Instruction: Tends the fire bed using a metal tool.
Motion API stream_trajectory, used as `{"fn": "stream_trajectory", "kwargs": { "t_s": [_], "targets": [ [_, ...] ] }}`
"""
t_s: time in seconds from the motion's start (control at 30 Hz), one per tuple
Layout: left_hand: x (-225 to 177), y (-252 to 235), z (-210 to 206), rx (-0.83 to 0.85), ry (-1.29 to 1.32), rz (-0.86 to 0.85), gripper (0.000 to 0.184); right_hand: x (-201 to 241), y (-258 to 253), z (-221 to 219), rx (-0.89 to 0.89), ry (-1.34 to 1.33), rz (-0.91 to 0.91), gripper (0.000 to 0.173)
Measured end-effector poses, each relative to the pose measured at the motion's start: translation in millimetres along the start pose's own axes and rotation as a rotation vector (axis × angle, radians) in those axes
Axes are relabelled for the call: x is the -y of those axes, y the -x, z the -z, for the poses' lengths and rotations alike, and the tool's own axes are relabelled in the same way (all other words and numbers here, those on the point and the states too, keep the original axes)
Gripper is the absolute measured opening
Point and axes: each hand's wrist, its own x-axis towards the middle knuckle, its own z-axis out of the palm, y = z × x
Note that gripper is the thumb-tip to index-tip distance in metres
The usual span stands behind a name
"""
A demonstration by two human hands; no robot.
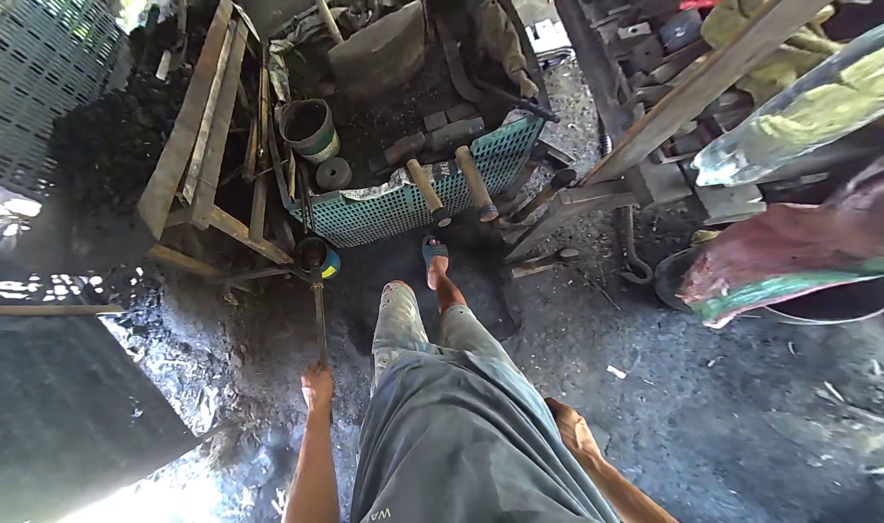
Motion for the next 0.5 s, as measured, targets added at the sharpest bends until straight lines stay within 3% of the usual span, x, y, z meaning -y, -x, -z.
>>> {"fn": "stream_trajectory", "kwargs": {
  "t_s": [0.2, 0.37, 0.5],
  "targets": [
    [6, 30, -25, 0.031, 0.074, -0.016, 0.038, -2, -1, -3, -0.015, -0.024, -0.005, 0.022],
    [12, 56, -31, 0.080, 0.225, -0.125, 0.038, 0, -1, -1, -0.015, -0.046, 0.006, 0.023],
    [-23, 67, -29, 0.121, 0.321, -0.211, 0.041, -3, -6, -4, -0.002, -0.046, 0.004, 0.022]
  ]
}}
